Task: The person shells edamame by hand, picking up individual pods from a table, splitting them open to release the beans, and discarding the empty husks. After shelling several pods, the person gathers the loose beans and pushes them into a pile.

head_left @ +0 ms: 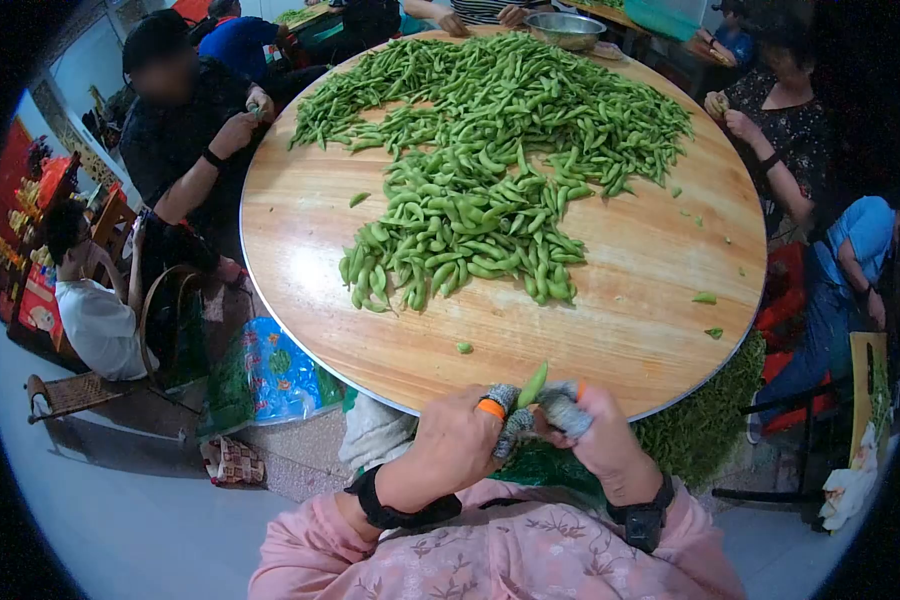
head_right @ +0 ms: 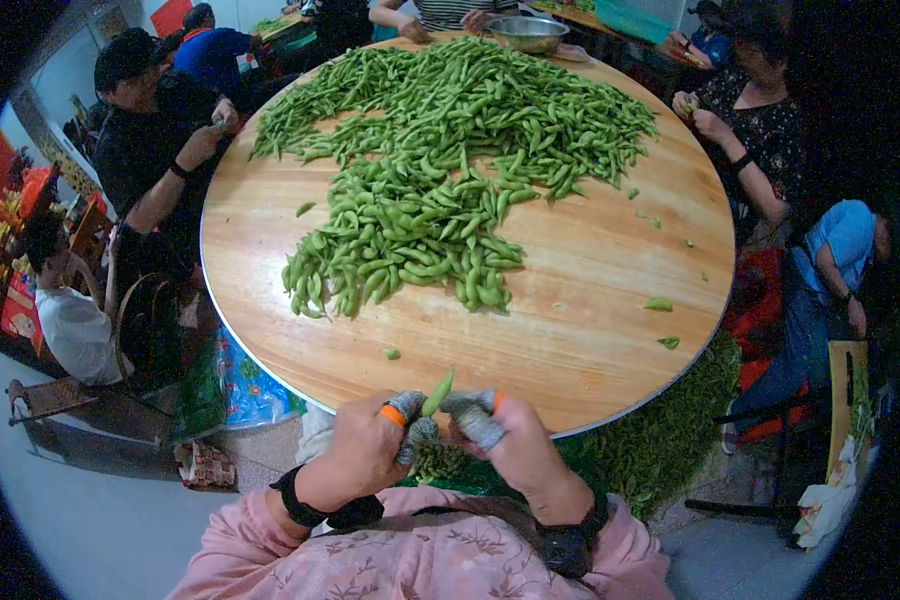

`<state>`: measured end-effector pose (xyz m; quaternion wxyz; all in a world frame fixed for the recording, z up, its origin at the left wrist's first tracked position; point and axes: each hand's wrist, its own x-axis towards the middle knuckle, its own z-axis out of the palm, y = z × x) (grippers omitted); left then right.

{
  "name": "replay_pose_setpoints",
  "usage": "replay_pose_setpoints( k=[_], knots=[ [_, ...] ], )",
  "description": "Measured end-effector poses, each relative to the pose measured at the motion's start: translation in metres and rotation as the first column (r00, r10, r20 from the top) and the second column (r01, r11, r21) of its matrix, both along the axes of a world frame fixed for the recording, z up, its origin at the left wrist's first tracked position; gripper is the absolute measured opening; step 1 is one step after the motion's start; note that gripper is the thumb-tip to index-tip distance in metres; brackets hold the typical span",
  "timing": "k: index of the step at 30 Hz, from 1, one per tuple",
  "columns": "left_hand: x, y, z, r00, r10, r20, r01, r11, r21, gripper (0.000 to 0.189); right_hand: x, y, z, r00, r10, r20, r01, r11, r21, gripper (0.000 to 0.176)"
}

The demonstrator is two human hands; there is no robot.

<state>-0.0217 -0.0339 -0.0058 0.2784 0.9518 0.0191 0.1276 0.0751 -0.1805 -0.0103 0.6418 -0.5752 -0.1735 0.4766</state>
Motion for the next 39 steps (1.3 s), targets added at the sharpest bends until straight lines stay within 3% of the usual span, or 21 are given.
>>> replay_pose_setpoints(
  k=[2, 5, 15, 17, 25, 31, 39],
  knots=[
    [0.001, 0.003, 0.005, 0.997, -0.038, 0.07, 0.034, 0.998, 0.054, 0.028, 0.002, -0.005, 0.01, 0.984, -0.179, -0.021, 0.18, 0.98, 0.081, 0.015],
    [0.002, 0.004, 0.008, 0.989, -0.117, 0.092, 0.103, 0.984, 0.147, 0.034, 0.005, -0.01, 0.017, 0.98, -0.178, 0.095, 0.168, 0.981, 0.099, 0.013],
    [0.001, 0.015, 0.012, 0.975, -0.206, 0.089, 0.171, 0.939, 0.299, 0.022, 0.004, -0.006, 0.018, 0.997, -0.071, 0.008, 0.069, 0.99, 0.127, 0.01],
    [0.0, 0.016, 0.012, 0.973, -0.231, 0.02, 0.216, 0.936, 0.279, 0.036, 0.005, -0.008, 0.015, 0.999, -0.052, 0.013, 0.05, 0.992, 0.114, 0.009],
    [-0.001, 0.021, 0.02, 0.96, -0.274, -0.052, 0.277, 0.918, 0.285, 0.029, 0.002, -0.01, 0.024, 0.999, -0.041, -0.029, 0.044, 0.99, 0.131, 0.011],
    [-0.004, 0.018, 0.018, 0.974, -0.221, -0.043, 0.224, 0.931, 0.287, 0.029, 0.0, -0.007, 0.013, 0.993, -0.12, 0.0, 0.119, 0.989, 0.088, 0.015],
    [-0.003, 0.02, 0.021, 0.976, -0.218, -0.024, 0.216, 0.931, 0.294, 0.026, 0.004, -0.007, 0.014, 0.997, -0.07, -0.016, 0.072, 0.985, 0.154, 0.018]
  ],
)
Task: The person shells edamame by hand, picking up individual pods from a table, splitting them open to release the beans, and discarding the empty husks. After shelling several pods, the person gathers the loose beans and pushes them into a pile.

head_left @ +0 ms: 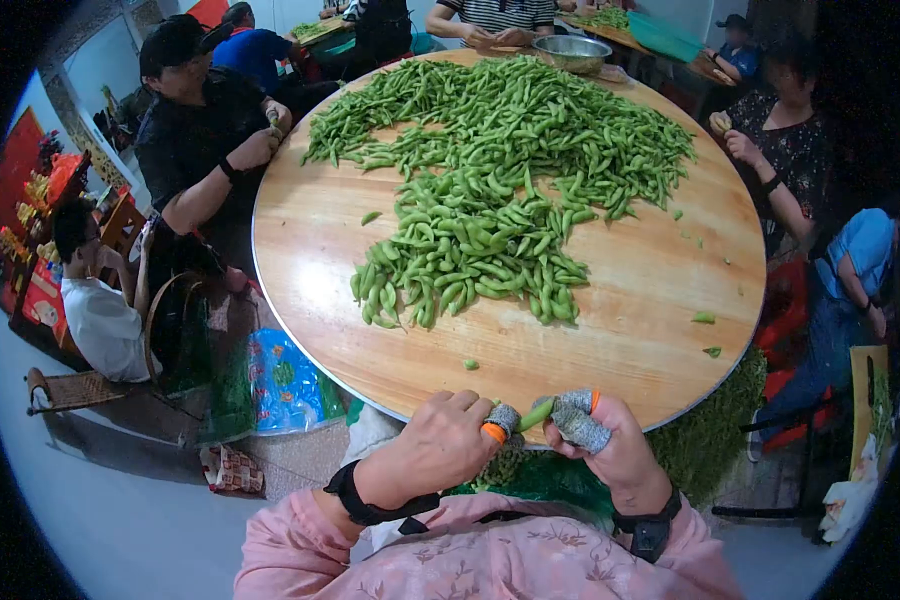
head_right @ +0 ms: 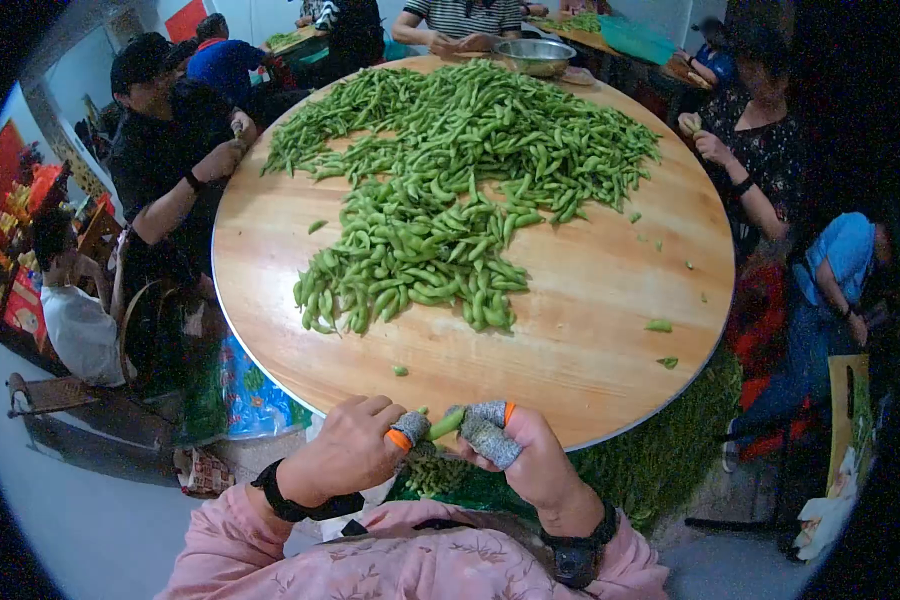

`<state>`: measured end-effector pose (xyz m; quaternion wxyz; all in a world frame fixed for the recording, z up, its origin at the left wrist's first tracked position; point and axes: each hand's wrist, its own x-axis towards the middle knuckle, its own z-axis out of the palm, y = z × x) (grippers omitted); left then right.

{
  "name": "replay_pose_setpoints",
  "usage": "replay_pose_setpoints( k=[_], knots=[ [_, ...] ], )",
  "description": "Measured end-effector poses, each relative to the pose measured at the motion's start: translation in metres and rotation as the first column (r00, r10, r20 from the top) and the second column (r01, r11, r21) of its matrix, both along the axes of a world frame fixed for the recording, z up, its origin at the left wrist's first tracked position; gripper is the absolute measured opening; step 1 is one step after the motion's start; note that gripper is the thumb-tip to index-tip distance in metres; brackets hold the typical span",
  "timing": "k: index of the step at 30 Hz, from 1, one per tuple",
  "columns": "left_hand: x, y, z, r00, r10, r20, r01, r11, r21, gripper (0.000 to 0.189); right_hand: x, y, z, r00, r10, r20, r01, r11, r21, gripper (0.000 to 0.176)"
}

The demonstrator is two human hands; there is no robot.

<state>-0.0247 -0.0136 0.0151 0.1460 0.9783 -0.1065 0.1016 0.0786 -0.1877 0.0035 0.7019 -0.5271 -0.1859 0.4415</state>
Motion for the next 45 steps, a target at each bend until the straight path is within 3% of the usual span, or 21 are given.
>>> replay_pose_setpoints(
  k=[4, 7, 10, 14, 17, 21, 23, 27, 29, 30, 32, 33, 35, 39, 41, 42, 44, 45],
  knots=[
    [0.003, 0.003, 0.002, 0.999, -0.05, -0.014, 0.05, 0.999, 0.022, 0.019, 0.0, 0.002, 0.006, 0.999, 0.013, -0.032, -0.013, 1.0, 0.004, 0.01],
    [0.003, 0.002, 0.002, 0.998, -0.059, 0.033, 0.057, 0.997, 0.05, 0.016, 0.0, 0.001, 0.002, 1.0, 0.005, -0.008, -0.005, 0.999, -0.036, 0.02],
    [0.003, 0.003, 0.005, 0.997, -0.078, -0.013, 0.078, 0.996, 0.038, 0.016, 0.0, 0.0, 0.002, 0.999, 0.031, 0.018, -0.03, 0.998, -0.061, 0.012],
    [0.002, 0.003, 0.003, 0.997, -0.075, -0.035, 0.075, 0.997, -0.003, 0.022, -0.002, 0.002, -0.002, 0.999, 0.005, 0.049, -0.003, 0.999, -0.04, 0.011],
    [0.002, 0.003, -0.003, 0.998, -0.066, 0.015, 0.067, 0.995, -0.072, 0.013, -0.002, 0.002, -0.002, 1.0, -0.012, 0.023, 0.013, 1.0, -0.013, 0.013],
    [0.0, 0.004, -0.009, 0.992, -0.12, -0.026, 0.115, 0.985, -0.131, 0.017, 0.0, 0.001, -0.006, 1.0, 0.013, 0.019, -0.013, 1.0, 0.021, 0.015],
    [-0.001, 0.0, -0.014, 0.995, -0.058, -0.085, 0.017, 0.906, -0.422, 0.019, 0.0, 0.002, -0.008, 1.0, 0.017, 0.007, -0.018, 0.998, 0.054, 0.016],
    [-0.003, -0.004, -0.02, 0.979, -0.077, -0.189, -0.057, 0.783, -0.619, 0.018, 0.002, 0.004, -0.017, 0.999, 0.046, -0.021, -0.042, 0.987, 0.156, 0.019],
    [-0.001, -0.005, -0.021, 0.977, -0.093, -0.194, -0.101, 0.599, -0.794, 0.015, 0.003, 0.004, -0.023, 0.999, 0.037, -0.005, -0.035, 0.983, 0.183, 0.02],
    [0.0, -0.006, -0.022, 0.977, -0.094, -0.194, -0.1, 0.6, -0.794, 0.015, 0.003, 0.005, -0.025, 1.0, 0.025, 0.011, -0.027, 0.977, 0.21, 0.022],
    [0.002, -0.01, -0.025, 0.981, -0.038, -0.189, -0.148, 0.482, -0.864, 0.008, 0.003, 0.006, -0.026, 0.999, 0.014, -0.029, -0.008, 0.979, 0.202, 0.022],
    [0.003, -0.011, -0.026, 0.982, -0.037, -0.186, -0.145, 0.484, -0.863, 0.008, 0.003, 0.008, -0.025, 0.998, 0.006, -0.068, 0.007, 0.981, 0.193, 0.023],
    [0.004, -0.014, -0.028, 0.998, 0.064, -0.018, -0.062, 0.8, -0.597, 0.008, 0.001, 0.01, -0.014, 0.994, 0.042, -0.101, -0.024, 0.986, 0.167, 0.023],
    [0.008, -0.015, -0.028, 0.993, 0.088, 0.082, -0.047, 0.913, -0.405, 0.012, 0.003, 0.007, -0.016, 0.991, 0.091, -0.099, -0.077, 0.988, 0.135, 0.022],
    [0.007, -0.013, -0.036, 0.998, 0.057, -0.003, -0.048, 0.808, -0.588, 0.016, 0.002, 0.008, -0.016, 0.994, 0.087, -0.068, -0.077, 0.987, 0.138, 0.021],
    [0.006, -0.015, -0.038, 0.998, 0.057, -0.003, -0.048, 0.808, -0.588, 0.016, 0.002, 0.01, -0.016, 0.996, 0.082, -0.037, -0.076, 0.987, 0.141, 0.02],
    [0.006, -0.018, -0.04, 0.994, 0.074, -0.083, -0.111, 0.591, -0.799, 0.011, -0.001, 0.014, -0.008, 0.999, 0.038, -0.007, -0.037, 0.993, 0.116, 0.02],
    [0.005, -0.018, -0.039, 0.994, 0.074, -0.084, -0.111, 0.591, -0.799, 0.011, -0.002, 0.016, -0.005, 1.0, -0.004, 0.024, 0.002, 0.996, 0.091, 0.021]
  ],
)
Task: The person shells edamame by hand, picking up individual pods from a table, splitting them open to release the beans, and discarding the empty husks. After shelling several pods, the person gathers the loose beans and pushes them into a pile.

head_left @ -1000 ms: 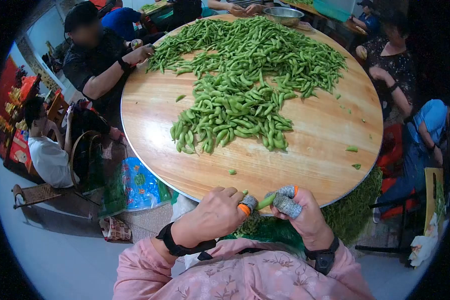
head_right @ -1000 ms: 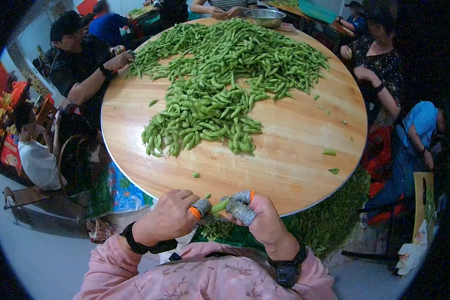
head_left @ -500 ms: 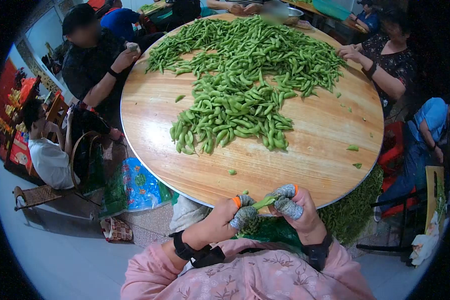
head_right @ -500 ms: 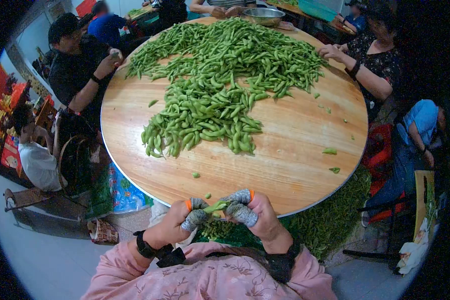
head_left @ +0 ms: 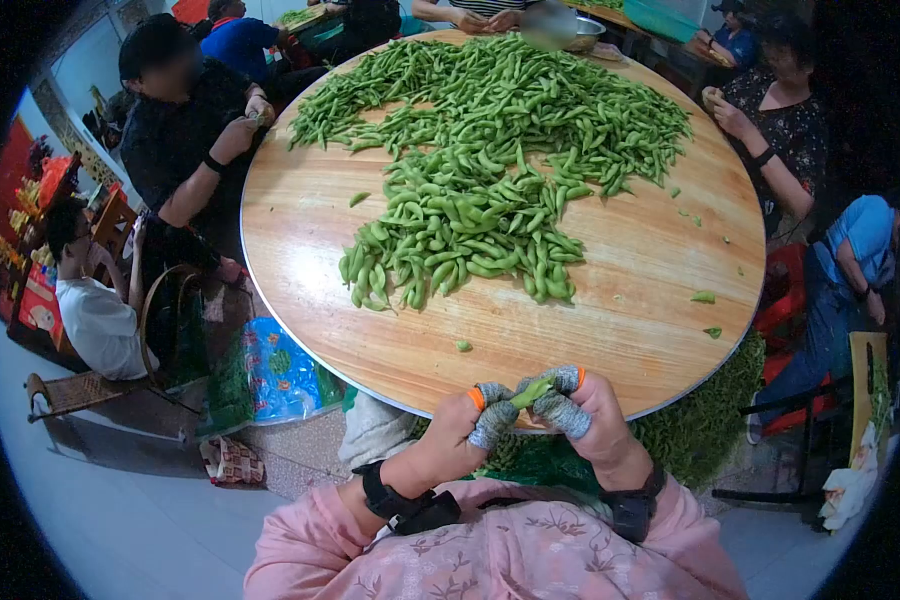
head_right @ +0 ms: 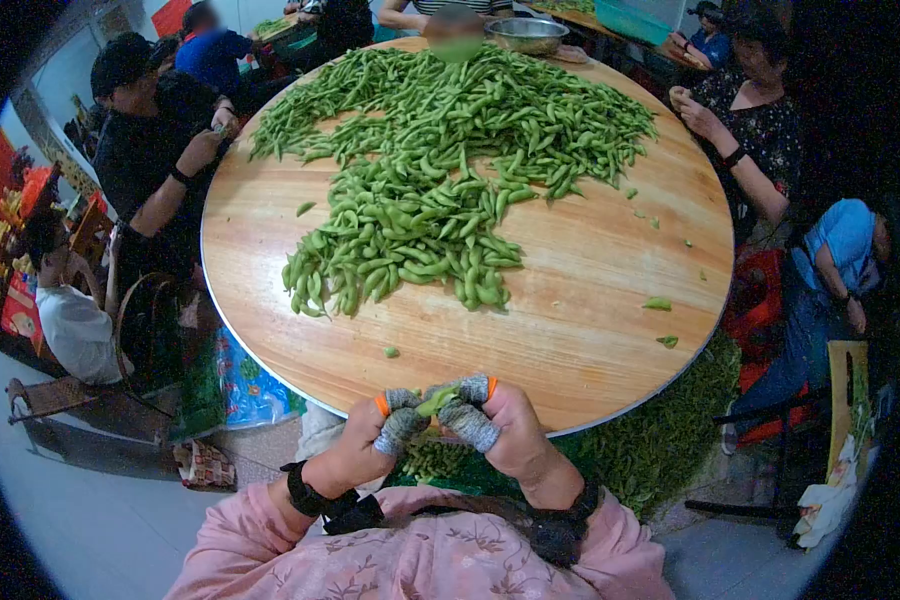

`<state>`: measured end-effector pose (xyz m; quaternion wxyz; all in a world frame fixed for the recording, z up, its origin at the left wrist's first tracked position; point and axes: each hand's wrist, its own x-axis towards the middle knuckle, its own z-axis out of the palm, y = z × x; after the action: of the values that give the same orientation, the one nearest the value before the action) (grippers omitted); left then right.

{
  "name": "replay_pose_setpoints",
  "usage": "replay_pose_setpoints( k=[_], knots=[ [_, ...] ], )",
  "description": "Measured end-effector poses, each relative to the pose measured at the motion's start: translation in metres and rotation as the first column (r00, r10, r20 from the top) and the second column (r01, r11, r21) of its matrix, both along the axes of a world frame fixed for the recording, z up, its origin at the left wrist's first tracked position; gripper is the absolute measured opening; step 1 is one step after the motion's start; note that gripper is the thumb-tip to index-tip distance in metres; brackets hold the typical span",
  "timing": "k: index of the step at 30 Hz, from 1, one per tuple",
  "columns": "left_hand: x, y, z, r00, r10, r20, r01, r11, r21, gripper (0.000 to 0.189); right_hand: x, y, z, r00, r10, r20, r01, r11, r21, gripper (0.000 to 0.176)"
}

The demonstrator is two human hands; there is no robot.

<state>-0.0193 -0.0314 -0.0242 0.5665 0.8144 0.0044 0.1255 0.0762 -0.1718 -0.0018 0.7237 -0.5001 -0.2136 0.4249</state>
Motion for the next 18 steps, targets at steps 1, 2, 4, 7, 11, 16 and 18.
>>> replay_pose_setpoints(
  k=[1, 2, 4, 7, 11, 16, 18],
  knots=[
    [-0.001, 0.001, 0.001, 1.0, 0.002, -0.016, -0.004, 0.993, -0.119, 0.012, 0.0, 0.002, -0.001, 1.0, -0.002, -0.001, 0.002, 1.0, 0.002, 0.021],
    [0.0, 0.001, 0.003, 0.999, -0.004, -0.032, -0.004, 0.972, -0.236, 0.015, 0.002, 0.003, -0.002, 0.993, 0.022, 0.113, -0.026, 0.999, 0.03, 0.018],
    [-0.003, 0.002, -0.004, 0.993, 0.017, -0.113, -0.046, 0.965, -0.26, 0.016, 0.007, 0.005, -0.008, 0.969, 0.001, 0.246, -0.016, 0.998, 0.059, 0.016],
    [0.005, 0.0, -0.003, 0.991, 0.115, -0.075, -0.124, 0.984, -0.128, 0.01, 0.012, 0.003, -0.02, 0.906, 0.049, 0.421, -0.075, 0.996, 0.044, 0.017],
    [0.005, 0.002, 0.006, 0.965, 0.162, -0.207, -0.196, 0.968, -0.154, 0.011, 0.016, 0.006, -0.021, 0.846, 0.002, 0.533, 0.004, 1.0, -0.011, 0.013],
    [0.01, 0.007, 0.004, 0.991, 0.127, -0.038, -0.125, 0.991, 0.053, 0.019, 0.016, 0.002, -0.012, 0.816, 0.114, 0.566, -0.057, 0.992, -0.117, 0.009],
    [0.008, 0.006, 0.022, 0.967, 0.111, -0.229, -0.137, 0.985, -0.101, 0.03, 0.014, 0.002, -0.015, 0.892, 0.113, 0.437, -0.125, 0.992, -0.001, 0.009]
  ],
)
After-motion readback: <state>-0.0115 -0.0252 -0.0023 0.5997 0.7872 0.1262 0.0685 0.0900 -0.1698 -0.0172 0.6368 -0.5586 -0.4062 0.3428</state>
